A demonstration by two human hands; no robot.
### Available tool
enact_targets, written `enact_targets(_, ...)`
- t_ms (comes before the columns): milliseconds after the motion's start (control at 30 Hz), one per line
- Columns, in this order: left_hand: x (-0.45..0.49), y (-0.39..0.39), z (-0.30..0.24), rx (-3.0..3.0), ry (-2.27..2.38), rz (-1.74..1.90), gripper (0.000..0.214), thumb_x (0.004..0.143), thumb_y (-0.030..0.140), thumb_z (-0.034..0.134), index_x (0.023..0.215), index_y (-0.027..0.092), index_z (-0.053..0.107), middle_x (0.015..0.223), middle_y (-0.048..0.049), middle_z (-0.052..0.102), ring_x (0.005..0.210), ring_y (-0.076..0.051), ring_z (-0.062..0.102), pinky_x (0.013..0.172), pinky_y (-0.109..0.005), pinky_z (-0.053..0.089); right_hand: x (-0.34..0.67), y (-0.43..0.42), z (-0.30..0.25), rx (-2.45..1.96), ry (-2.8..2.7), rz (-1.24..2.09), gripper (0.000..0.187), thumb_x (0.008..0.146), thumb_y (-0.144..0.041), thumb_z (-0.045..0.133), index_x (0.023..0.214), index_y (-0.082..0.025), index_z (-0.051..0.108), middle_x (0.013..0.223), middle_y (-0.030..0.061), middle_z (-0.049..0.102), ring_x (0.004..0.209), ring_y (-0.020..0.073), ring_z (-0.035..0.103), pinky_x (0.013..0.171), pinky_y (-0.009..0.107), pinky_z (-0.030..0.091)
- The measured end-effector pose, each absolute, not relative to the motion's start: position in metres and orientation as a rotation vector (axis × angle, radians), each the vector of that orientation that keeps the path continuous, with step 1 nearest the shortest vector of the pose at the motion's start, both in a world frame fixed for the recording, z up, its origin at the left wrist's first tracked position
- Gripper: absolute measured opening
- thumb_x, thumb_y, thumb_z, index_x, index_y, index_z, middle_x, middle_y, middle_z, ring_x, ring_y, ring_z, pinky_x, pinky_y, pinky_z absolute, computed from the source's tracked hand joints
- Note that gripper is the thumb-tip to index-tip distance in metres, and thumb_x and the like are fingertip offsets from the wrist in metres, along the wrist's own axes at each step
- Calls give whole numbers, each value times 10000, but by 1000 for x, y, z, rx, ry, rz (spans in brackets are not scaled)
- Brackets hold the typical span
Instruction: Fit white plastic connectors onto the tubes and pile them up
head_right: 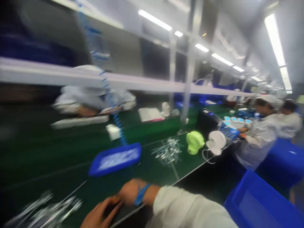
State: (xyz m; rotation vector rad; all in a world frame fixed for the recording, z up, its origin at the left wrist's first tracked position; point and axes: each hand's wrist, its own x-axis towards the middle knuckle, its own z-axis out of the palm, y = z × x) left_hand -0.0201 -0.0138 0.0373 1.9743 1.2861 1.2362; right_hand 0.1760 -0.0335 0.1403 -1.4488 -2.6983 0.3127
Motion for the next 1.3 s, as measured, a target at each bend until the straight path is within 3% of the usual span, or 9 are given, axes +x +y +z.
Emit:
enact_targets(33,-27,-21,28,2021,1257,1106,266,827,544,817,830,295,726,799,-10,752,797,-319,744,716,-381,594,161,-29,123,-1458,-2668,386,42,985,-170,742,990,-142,774,1009,91,783,909,229,753,827,361,627)
enact_targets(67,-30,-26,20,2055,1251,1016,213,844,495,782,862,288,733,837,-19,770,829,-314,745,768,-386,587,151,-26,106,-1468,-2623,449,97,933,-75,731,860,-126,770,904,109,787,871,244,759,818,352,616)
enact_targets(133,-32,-28,10,2109,1322,914,144,903,397,708,937,258,723,941,-47,784,931,-303,729,859,-390,555,144,-22,78,-1458,-2508,556,158,873,-8,707,794,-131,764,892,134,799,923,264,770,883,357,600)
enact_targets(300,-25,-27,0,2136,1374,844,184,929,216,697,1111,215,672,1034,-54,764,1005,-272,691,924,-390,494,176,-20,29,-1400,-2066,715,275,917,-70,618,1125,-168,767,1170,135,791,1132,252,743,1050,408,573)
enact_targets(400,-23,-31,-3,2080,1369,952,293,915,157,682,1201,217,651,1023,-37,749,972,-241,687,921,-373,492,188,-27,6,-1425,-1752,756,312,1006,-187,514,1256,-176,700,1238,150,765,1084,235,772,1000,414,624)
enact_targets(533,-24,-32,-5,1938,1356,1159,203,966,193,598,1160,214,655,961,-25,687,834,-187,657,834,-319,514,170,-37,-20,-1355,-1442,934,348,1028,-375,538,1304,-188,638,1101,126,804,893,226,818,844,384,689)
enact_targets(700,-27,-34,0,1869,1310,1207,95,994,267,617,1051,207,664,954,-35,676,802,-168,653,751,-267,531,144,-43,-23,-1189,-1087,1231,466,952,-549,709,1272,-216,654,1008,85,817,852,227,819,838,382,693)
enact_targets(900,-30,-37,1,1874,1258,1149,96,1006,292,645,1012,208,692,1057,-77,739,970,-209,716,849,-293,579,146,-48,-12,-1197,-1170,1278,294,945,-491,720,1043,-216,754,921,61,819,783,218,808,788,356,696)
enact_targets(1300,-34,-40,5,1889,1275,1119,163,1037,334,677,1092,215,774,1118,-87,807,1038,-241,779,958,-352,638,143,-52,-7,-1169,-1210,1216,155,956,-320,663,1032,-244,774,981,31,821,832,201,801,798,317,672)
